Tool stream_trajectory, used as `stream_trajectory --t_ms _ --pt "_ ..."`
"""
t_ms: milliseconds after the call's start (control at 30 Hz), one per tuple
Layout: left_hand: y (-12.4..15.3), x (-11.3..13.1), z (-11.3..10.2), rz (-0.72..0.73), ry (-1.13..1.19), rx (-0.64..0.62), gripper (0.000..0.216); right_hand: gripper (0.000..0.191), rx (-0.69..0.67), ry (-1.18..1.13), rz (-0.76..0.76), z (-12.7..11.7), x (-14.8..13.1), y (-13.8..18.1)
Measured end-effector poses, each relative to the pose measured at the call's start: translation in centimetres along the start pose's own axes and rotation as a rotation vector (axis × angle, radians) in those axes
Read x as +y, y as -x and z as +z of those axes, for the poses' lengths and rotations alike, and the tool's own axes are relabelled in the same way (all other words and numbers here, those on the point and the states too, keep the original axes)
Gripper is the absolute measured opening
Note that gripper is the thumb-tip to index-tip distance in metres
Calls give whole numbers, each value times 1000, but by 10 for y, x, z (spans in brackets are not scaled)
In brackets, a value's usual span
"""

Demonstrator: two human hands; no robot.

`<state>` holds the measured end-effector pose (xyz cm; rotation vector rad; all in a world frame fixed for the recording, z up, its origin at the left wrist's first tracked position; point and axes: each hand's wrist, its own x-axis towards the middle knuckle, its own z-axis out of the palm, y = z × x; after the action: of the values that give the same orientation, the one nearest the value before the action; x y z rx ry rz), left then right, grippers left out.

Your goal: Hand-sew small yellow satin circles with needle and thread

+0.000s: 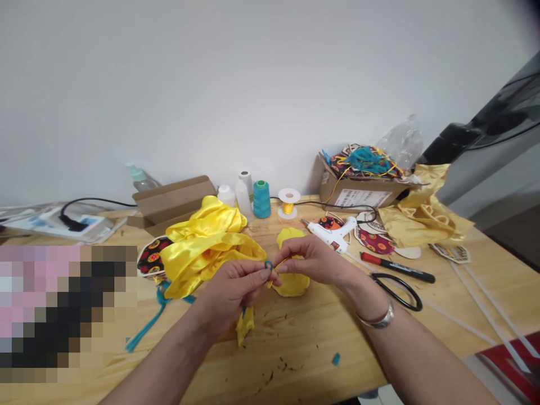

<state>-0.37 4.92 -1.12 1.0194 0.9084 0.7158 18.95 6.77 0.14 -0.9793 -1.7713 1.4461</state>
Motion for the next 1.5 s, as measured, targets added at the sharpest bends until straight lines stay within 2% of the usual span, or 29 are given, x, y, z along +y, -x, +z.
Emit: stream_trajectory --t_ms 200,433,567,900,1000,1133,1300,1433,1500 --pt "1 -1 -1 -25 8 -22 21 13 46 81 -69 3 0 -1" --pt "3 3 1 19 -104 65 24 13 125 277 -138 6 -3 -1" --pt "3 6 3 82 -283 115 19 14 140 396 -169 8 0 -1" --pt "4 3 6 358 -673 94 23 10 178 560 -175 11 0 -1" --pt "4 1 7 384 -719 96 23 10 185 576 -184 11 0 -1" --pt "5 2 7 347 -717 135 23 11 182 578 -193 12 3 0" --pt "4 4 7 251 -621 203 22 12 174 656 -129 12 -4 0" --pt "3 3 5 174 -527 269 22 21 292 1037 33 6 -30 12" --pt "3 2 4 152 -492 295 24 18 301 1243 148 1 -40 28"
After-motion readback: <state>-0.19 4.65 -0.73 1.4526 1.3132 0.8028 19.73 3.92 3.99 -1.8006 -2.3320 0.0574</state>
